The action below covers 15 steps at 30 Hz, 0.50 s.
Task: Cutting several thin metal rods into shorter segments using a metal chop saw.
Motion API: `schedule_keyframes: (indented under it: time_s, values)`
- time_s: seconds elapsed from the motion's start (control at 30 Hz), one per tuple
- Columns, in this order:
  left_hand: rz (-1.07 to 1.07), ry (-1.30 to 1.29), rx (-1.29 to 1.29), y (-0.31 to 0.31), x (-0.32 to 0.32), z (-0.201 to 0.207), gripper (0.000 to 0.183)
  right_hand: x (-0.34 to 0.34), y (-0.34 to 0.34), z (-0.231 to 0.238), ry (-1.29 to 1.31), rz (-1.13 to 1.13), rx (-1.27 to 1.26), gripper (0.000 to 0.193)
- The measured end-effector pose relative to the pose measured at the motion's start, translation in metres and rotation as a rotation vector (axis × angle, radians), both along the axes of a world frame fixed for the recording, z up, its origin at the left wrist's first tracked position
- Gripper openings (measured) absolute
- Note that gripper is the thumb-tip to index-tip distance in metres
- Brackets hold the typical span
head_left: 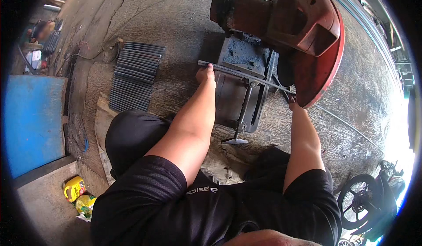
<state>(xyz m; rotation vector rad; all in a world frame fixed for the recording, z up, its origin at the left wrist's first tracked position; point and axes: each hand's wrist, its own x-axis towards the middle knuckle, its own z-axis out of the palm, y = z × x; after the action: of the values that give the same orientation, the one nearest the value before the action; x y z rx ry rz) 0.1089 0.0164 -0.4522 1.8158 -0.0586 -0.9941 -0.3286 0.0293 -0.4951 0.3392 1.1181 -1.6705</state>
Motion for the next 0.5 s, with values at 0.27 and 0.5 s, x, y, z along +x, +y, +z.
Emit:
schedule_keyframes:
  time_s: [0.27, 0.5]
  values:
    - [0.103, 0.034, -0.074, 0.004, -0.008, 0.025, 0.022, -0.005, -0.006, 0.019, -0.044, -0.064, -0.098, 0.021]
    - [0.124, 0.035, -0.104, 0.000, -0.008, 0.024, 0.021, 0.033, 0.006, 0.018, -0.054, 0.046, -0.007, 0.022]
